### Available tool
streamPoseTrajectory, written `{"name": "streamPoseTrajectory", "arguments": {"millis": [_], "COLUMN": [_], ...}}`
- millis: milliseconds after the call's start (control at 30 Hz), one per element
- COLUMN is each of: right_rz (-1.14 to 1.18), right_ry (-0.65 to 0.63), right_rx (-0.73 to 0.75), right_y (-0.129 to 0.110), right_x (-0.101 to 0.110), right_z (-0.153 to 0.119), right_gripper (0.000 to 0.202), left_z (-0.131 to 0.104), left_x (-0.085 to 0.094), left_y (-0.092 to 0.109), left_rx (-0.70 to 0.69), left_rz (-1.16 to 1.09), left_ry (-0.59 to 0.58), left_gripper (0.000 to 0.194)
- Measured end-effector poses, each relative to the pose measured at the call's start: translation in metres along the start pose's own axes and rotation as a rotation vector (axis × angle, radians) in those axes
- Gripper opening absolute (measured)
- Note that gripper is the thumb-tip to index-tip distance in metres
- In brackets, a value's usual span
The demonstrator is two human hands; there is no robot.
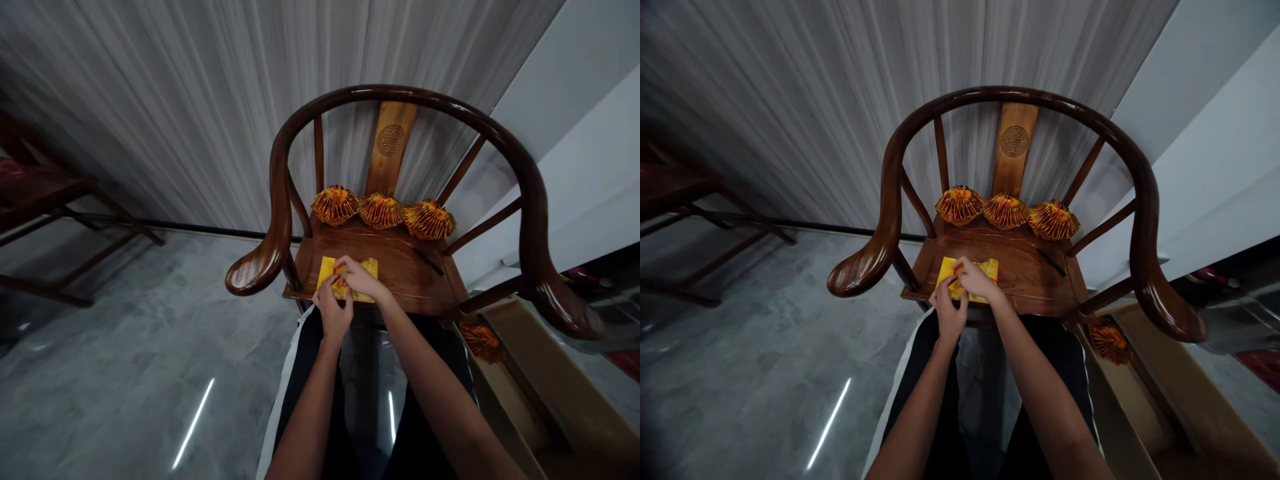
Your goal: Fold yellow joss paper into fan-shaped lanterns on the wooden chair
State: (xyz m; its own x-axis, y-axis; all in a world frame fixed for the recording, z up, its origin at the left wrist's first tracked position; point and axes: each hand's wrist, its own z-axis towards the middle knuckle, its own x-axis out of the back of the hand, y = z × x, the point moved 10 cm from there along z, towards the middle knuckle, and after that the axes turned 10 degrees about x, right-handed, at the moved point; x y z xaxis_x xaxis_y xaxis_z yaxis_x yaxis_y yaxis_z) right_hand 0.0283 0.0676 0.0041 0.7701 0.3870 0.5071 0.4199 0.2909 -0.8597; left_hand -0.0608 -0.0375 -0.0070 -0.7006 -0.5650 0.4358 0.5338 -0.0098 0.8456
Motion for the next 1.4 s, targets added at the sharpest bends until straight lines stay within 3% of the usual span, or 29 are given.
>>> {"name": "streamPoseTrajectory", "arguments": {"millis": [100, 200, 300, 367, 533, 667, 767, 933, 1167, 1300, 1400], "right_rz": [0.071, 0.080, 0.045, 0.049, 0.171, 0.343, 0.490, 0.691, 0.693, 0.669, 0.624], "right_ry": [0.095, 0.294, 0.538, 0.612, 0.629, 0.681, 0.659, 0.504, 0.589, 0.582, 0.533], "right_rx": [0.031, 0.058, 0.018, -0.013, -0.022, -0.076, -0.087, -0.090, 0.090, 0.118, 0.178], "right_y": [0.001, 0.007, 0.026, 0.041, 0.068, 0.089, 0.093, 0.076, 0.042, 0.037, 0.031], "right_x": [0.009, 0.035, 0.064, 0.071, 0.060, 0.057, 0.054, 0.047, 0.071, 0.070, 0.067], "right_z": [-0.006, -0.019, -0.041, -0.052, -0.057, -0.061, -0.065, -0.069, -0.095, -0.110, -0.112], "right_gripper": [0.038, 0.030, 0.029, 0.034, 0.062, 0.090, 0.090, 0.074, 0.072, 0.069, 0.067], "left_z": [0.004, 0.005, 0.003, 0.002, 0.002, 0.000, -0.001, 0.000, 0.012, 0.016, 0.019], "left_x": [0.002, -0.001, -0.002, -0.002, 0.001, -0.001, -0.005, -0.002, 0.017, -0.007, -0.025], "left_y": [-0.005, -0.008, -0.007, -0.006, -0.003, 0.005, 0.009, 0.016, 0.067, 0.081, 0.084], "left_rx": [0.076, 0.091, 0.083, 0.085, 0.092, 0.033, -0.008, -0.023, -0.179, -0.250, -0.283], "left_rz": [-0.008, -0.010, -0.003, 0.006, 0.022, 0.006, 0.014, 0.042, 0.253, 0.236, 0.198], "left_ry": [0.056, 0.072, 0.080, 0.085, 0.077, -0.023, -0.113, -0.205, -0.275, -0.505, -0.587], "left_gripper": [0.021, 0.018, 0.016, 0.017, 0.020, 0.027, 0.033, 0.045, 0.060, 0.072, 0.062]}}
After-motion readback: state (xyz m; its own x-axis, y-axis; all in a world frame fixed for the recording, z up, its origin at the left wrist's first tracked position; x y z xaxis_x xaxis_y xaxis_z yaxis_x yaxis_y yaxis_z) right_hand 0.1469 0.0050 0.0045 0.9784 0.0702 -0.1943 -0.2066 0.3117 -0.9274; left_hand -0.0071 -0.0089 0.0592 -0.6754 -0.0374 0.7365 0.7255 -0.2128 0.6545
